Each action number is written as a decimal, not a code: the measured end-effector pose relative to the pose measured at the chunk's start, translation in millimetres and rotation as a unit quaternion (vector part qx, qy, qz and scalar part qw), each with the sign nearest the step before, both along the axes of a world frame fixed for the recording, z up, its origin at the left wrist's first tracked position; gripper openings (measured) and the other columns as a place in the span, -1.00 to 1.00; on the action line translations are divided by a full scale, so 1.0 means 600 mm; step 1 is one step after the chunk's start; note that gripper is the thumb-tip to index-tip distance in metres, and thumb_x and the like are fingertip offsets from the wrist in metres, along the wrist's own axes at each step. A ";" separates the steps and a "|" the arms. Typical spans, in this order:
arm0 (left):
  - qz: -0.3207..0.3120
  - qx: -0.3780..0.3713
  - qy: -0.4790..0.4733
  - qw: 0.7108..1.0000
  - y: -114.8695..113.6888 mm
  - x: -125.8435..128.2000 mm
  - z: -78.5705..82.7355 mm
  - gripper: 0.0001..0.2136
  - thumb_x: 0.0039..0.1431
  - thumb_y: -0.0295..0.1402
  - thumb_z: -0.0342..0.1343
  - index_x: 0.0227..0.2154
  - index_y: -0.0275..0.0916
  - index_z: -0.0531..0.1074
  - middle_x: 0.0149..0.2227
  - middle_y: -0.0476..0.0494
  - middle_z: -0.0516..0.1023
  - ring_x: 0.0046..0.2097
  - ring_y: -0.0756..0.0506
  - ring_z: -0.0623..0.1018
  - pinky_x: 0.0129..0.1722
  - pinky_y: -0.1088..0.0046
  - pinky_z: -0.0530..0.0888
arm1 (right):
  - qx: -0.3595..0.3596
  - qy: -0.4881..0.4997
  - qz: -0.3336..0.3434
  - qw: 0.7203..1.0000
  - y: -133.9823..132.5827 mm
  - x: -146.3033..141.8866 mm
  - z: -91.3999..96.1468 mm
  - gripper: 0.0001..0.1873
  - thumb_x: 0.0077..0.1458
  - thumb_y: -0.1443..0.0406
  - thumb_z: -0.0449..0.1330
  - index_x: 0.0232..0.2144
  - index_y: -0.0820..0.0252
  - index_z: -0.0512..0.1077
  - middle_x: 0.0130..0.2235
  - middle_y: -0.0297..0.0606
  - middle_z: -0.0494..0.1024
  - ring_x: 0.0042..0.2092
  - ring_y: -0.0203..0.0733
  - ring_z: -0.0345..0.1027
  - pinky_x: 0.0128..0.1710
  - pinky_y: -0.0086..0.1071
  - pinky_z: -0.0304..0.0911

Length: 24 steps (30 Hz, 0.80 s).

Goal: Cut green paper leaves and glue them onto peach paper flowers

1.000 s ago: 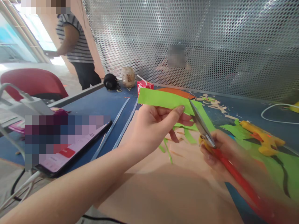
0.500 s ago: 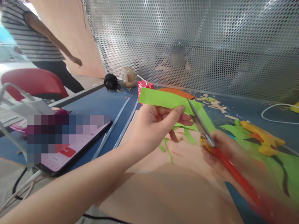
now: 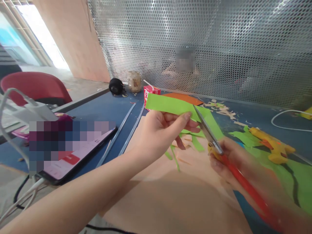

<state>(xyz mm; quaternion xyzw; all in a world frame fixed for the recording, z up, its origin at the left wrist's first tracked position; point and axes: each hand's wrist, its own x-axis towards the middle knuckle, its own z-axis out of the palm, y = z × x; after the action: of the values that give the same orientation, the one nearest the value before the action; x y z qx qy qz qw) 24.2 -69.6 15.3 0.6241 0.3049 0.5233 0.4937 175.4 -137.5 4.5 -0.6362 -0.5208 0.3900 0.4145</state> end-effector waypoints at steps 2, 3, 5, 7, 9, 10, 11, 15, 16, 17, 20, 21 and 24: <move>-0.006 0.000 -0.004 1.000 0.000 0.000 0.000 -0.77 0.01 -0.25 0.02 -0.40 -0.34 0.39 -0.42 -0.19 0.57 -0.32 -0.17 0.56 -0.74 0.60 0.42 | 0.009 -0.008 0.009 1.000 0.000 0.001 -0.003 -0.68 -0.22 0.05 0.18 -0.56 0.09 0.18 -0.58 -0.44 0.28 -0.52 -0.32 0.21 -0.57 -0.52 0.19; -0.008 -0.001 -0.006 1.000 0.000 0.000 0.000 -0.77 0.01 -0.25 0.02 -0.40 -0.34 0.40 -0.42 -0.20 0.57 -0.32 -0.17 0.56 -0.74 0.59 0.42 | 0.014 -0.016 0.015 1.000 0.000 0.002 -0.005 -0.68 -0.22 0.04 0.18 -0.56 0.10 0.18 -0.59 -0.44 0.28 -0.52 -0.32 0.20 -0.58 -0.53 0.19; -0.012 -0.001 -0.010 1.000 -0.001 -0.001 0.000 -0.76 0.00 -0.24 0.03 -0.39 -0.35 0.40 -0.41 -0.22 0.57 -0.31 -0.18 0.56 -0.74 0.59 0.41 | 0.020 -0.039 0.030 0.999 0.001 0.005 -0.009 -0.67 -0.21 0.03 0.17 -0.57 0.11 0.18 -0.60 -0.44 0.27 -0.54 -0.34 0.18 -0.59 -0.53 0.17; -0.019 0.002 -0.014 1.000 -0.001 -0.001 0.000 -0.74 -0.01 -0.24 0.04 -0.37 -0.37 0.42 -0.40 -0.24 0.57 -0.31 -0.19 0.55 -0.74 0.58 0.42 | 0.025 -0.046 0.038 0.998 0.003 0.007 -0.013 -0.66 -0.20 0.02 0.17 -0.57 0.12 0.18 -0.60 -0.43 0.27 -0.54 -0.34 0.17 -0.60 -0.53 0.17; -0.026 0.001 -0.018 1.000 0.000 -0.002 0.000 -0.73 -0.01 -0.24 0.05 -0.36 -0.38 0.42 -0.39 -0.26 0.57 -0.32 -0.19 0.55 -0.74 0.58 0.42 | 0.037 -0.039 0.037 0.998 0.004 0.008 -0.015 -0.64 -0.20 0.00 0.16 -0.57 0.12 0.19 -0.59 -0.42 0.27 -0.55 -0.35 0.16 -0.61 -0.52 0.17; -0.026 -0.001 -0.018 0.999 -0.001 -0.002 0.000 -0.73 0.00 -0.24 0.05 -0.36 -0.38 0.42 -0.39 -0.26 0.57 -0.31 -0.19 0.55 -0.74 0.58 0.42 | 0.042 -0.035 0.035 0.998 0.004 0.009 -0.016 -0.64 -0.20 0.00 0.16 -0.57 0.13 0.19 -0.59 -0.42 0.27 -0.55 -0.34 0.16 -0.61 -0.52 0.17; -0.027 -0.005 -0.018 0.999 -0.001 -0.003 0.001 -0.73 -0.01 -0.24 0.05 -0.35 -0.38 0.42 -0.38 -0.26 0.57 -0.31 -0.19 0.55 -0.73 0.58 0.43 | 0.045 -0.031 0.034 0.998 0.005 0.009 -0.015 -0.64 -0.21 -0.01 0.16 -0.57 0.13 0.20 -0.58 -0.41 0.27 -0.54 -0.34 0.17 -0.61 -0.52 0.17; -0.035 -0.017 -0.016 0.999 0.000 -0.004 0.001 -0.73 0.00 -0.26 0.06 -0.31 -0.38 0.42 -0.36 -0.25 0.57 -0.30 -0.19 0.55 -0.71 0.57 0.43 | 0.020 -0.020 0.057 0.998 0.005 0.010 -0.010 -0.68 -0.16 0.04 0.14 -0.55 0.13 0.21 -0.55 -0.40 0.28 -0.51 -0.33 0.18 -0.56 -0.51 0.20; -0.037 -0.018 -0.017 0.999 0.000 -0.004 0.001 -0.73 0.00 -0.27 0.06 -0.31 -0.38 0.42 -0.37 -0.25 0.57 -0.30 -0.18 0.55 -0.71 0.58 0.44 | 0.013 -0.018 0.064 0.998 0.005 0.010 -0.009 -0.70 -0.14 0.05 0.13 -0.56 0.14 0.20 -0.55 -0.40 0.27 -0.50 -0.33 0.17 -0.55 -0.50 0.20; -0.040 -0.019 -0.018 0.999 0.001 -0.004 0.001 -0.74 0.01 -0.27 0.05 -0.32 -0.39 0.42 -0.39 -0.24 0.57 -0.31 -0.18 0.55 -0.71 0.58 0.44 | 0.009 -0.018 0.068 0.997 0.005 0.011 -0.008 -0.71 -0.12 0.07 0.12 -0.57 0.14 0.18 -0.56 -0.41 0.26 -0.51 -0.34 0.16 -0.53 -0.50 0.20; -0.046 -0.017 -0.027 0.998 0.002 -0.004 0.001 -0.77 0.03 -0.29 0.04 -0.34 -0.38 0.42 -0.43 -0.21 0.57 -0.36 -0.15 0.56 -0.72 0.59 0.44 | 0.006 -0.016 0.078 0.997 0.005 0.014 -0.009 -0.72 -0.09 0.10 0.10 -0.58 0.14 0.15 -0.56 -0.42 0.24 -0.50 -0.34 0.14 -0.52 -0.49 0.19; -0.047 -0.017 -0.030 0.998 0.003 -0.004 0.000 -0.78 0.03 -0.30 0.04 -0.35 -0.38 0.42 -0.44 -0.20 0.57 -0.38 -0.13 0.56 -0.72 0.59 0.44 | 0.005 -0.018 0.081 0.997 0.005 0.014 -0.011 -0.73 -0.08 0.10 0.10 -0.57 0.14 0.15 -0.55 -0.42 0.25 -0.51 -0.34 0.14 -0.52 -0.49 0.18; -0.049 -0.016 -0.031 0.998 0.003 -0.004 0.000 -0.80 0.04 -0.30 0.03 -0.40 -0.37 0.40 -0.46 -0.20 0.56 -0.44 -0.09 0.55 -0.72 0.59 0.44 | 0.019 -0.032 0.082 0.996 0.005 0.015 -0.017 -0.74 -0.08 0.11 0.10 -0.55 0.14 0.16 -0.56 -0.42 0.25 -0.52 -0.35 0.12 -0.55 -0.49 0.15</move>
<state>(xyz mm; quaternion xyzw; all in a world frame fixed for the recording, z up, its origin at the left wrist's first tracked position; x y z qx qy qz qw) 21.6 -68.0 15.2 0.6137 0.2665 0.5125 0.5382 184.2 -134.2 -5.5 -0.5956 -0.5915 0.3921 0.3763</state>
